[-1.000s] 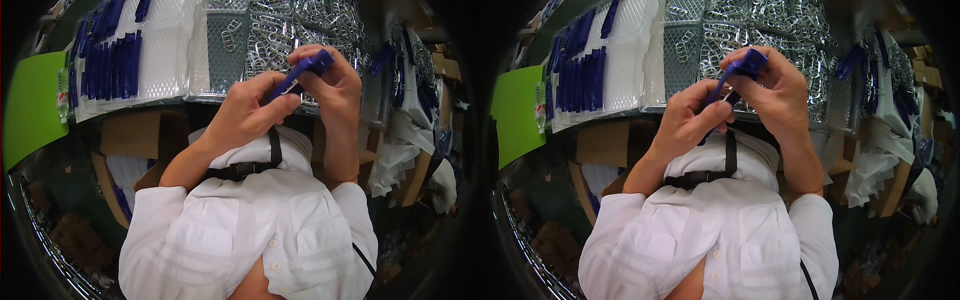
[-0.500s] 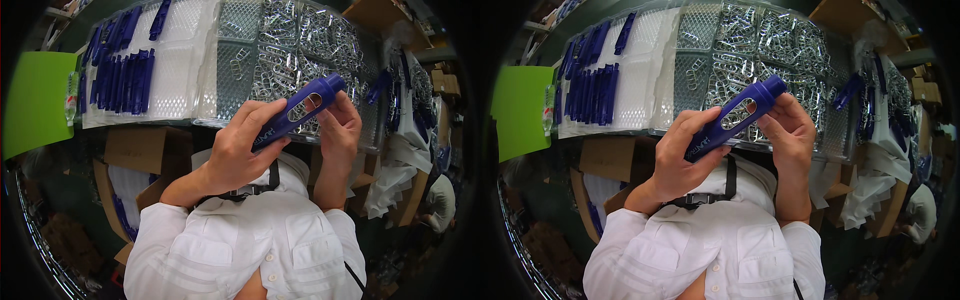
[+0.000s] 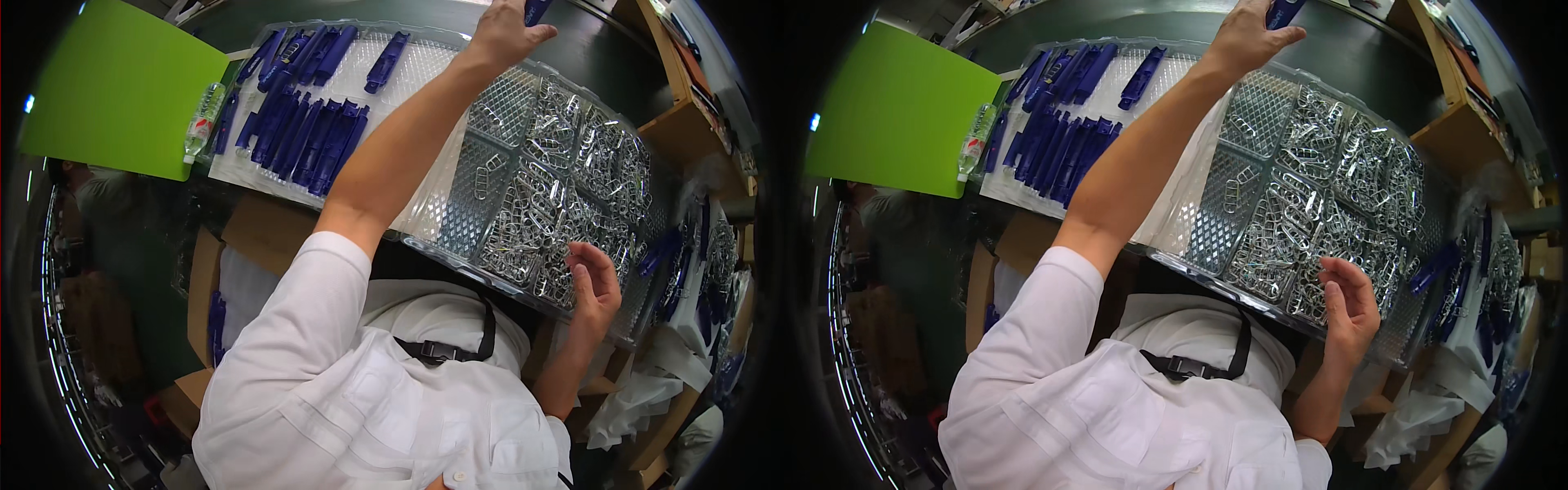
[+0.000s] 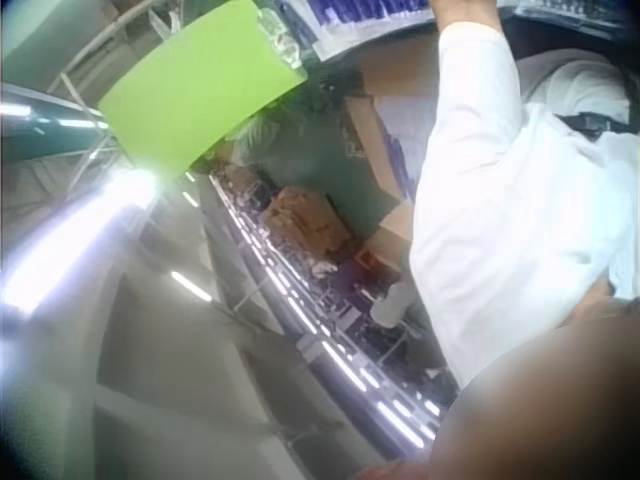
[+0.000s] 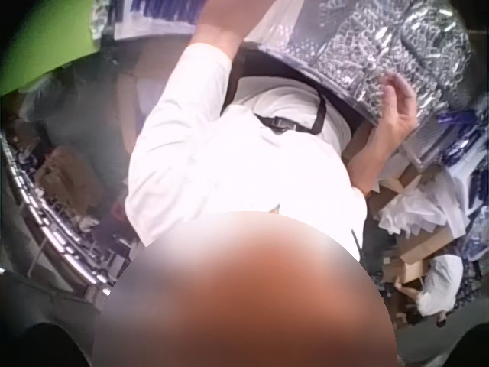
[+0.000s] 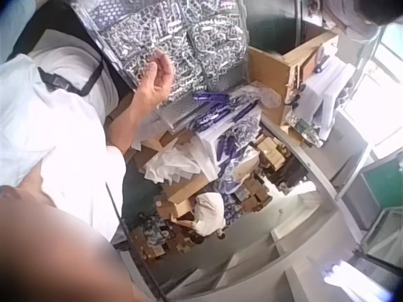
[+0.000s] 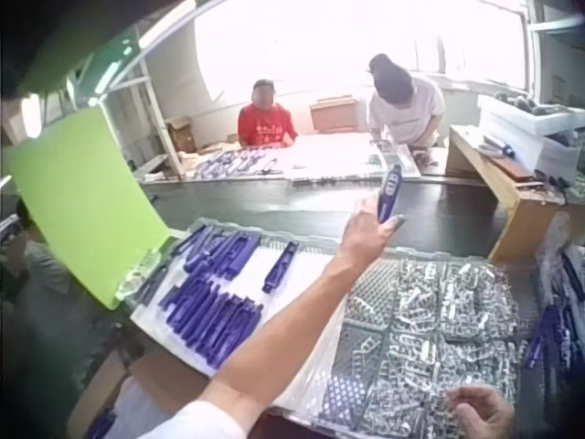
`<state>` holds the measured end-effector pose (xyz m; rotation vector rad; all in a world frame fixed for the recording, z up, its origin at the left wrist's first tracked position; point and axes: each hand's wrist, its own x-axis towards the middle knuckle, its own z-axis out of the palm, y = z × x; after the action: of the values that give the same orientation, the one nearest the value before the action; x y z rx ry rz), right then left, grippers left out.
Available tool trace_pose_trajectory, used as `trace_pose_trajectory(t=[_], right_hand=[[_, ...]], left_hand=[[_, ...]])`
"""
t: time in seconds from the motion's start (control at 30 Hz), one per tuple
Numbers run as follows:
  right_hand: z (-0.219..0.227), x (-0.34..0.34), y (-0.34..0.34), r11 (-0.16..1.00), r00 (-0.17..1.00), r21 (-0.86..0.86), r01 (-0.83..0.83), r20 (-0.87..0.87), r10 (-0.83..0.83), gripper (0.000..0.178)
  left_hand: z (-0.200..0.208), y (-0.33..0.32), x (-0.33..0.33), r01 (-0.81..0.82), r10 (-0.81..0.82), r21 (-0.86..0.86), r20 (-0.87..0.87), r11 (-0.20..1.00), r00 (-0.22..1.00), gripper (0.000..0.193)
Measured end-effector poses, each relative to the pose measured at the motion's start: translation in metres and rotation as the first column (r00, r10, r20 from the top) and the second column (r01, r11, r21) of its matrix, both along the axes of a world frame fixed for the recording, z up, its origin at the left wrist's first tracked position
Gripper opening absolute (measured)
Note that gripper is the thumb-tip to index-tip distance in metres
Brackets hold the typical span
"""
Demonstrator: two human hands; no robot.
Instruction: The person is manually assembling small components into blue plastic electronic housings on a production line.
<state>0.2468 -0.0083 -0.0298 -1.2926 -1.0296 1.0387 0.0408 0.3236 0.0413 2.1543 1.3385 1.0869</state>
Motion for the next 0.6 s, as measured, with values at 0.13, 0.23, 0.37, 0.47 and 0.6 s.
trace_pose_trajectory(t=[0.13,0.23,0.37,0.47,0.6], right_hand=[[0.000,0.001,0.007,0.998,0.939,-0.065,-0.016,0.342,0.037,0.030],[0.002,0.010,0.015,0.994,0.761,-0.016,-0.112,0.641,0.096,0.033],[0.003,0.003,0.023,0.943,0.399,0.035,-0.331,0.911,0.106,0.039],[-0.012,0.006,0.025,0.921,0.243,0.008,-0.390,0.965,0.095,0.040],[-0.023,0.010,0.047,0.904,0.222,-0.111,-0.414,0.950,0.219,0.031]], left_hand=[[-0.008,0.030,-0.075,-0.044,0.040,0.299,0.020,0.953,0.999,0.065],[0.015,-0.054,-0.183,0.226,-0.317,0.335,0.248,0.915,0.915,0.044],[0.027,-0.182,-0.348,-0.464,0.502,0.256,-0.106,0.848,0.858,0.033],[-0.021,-0.301,-0.477,-0.746,0.766,0.180,-0.197,0.641,0.612,0.026],[-0.105,-0.492,-0.542,-0.878,0.662,-0.163,-0.600,0.450,0.450,0.026]])
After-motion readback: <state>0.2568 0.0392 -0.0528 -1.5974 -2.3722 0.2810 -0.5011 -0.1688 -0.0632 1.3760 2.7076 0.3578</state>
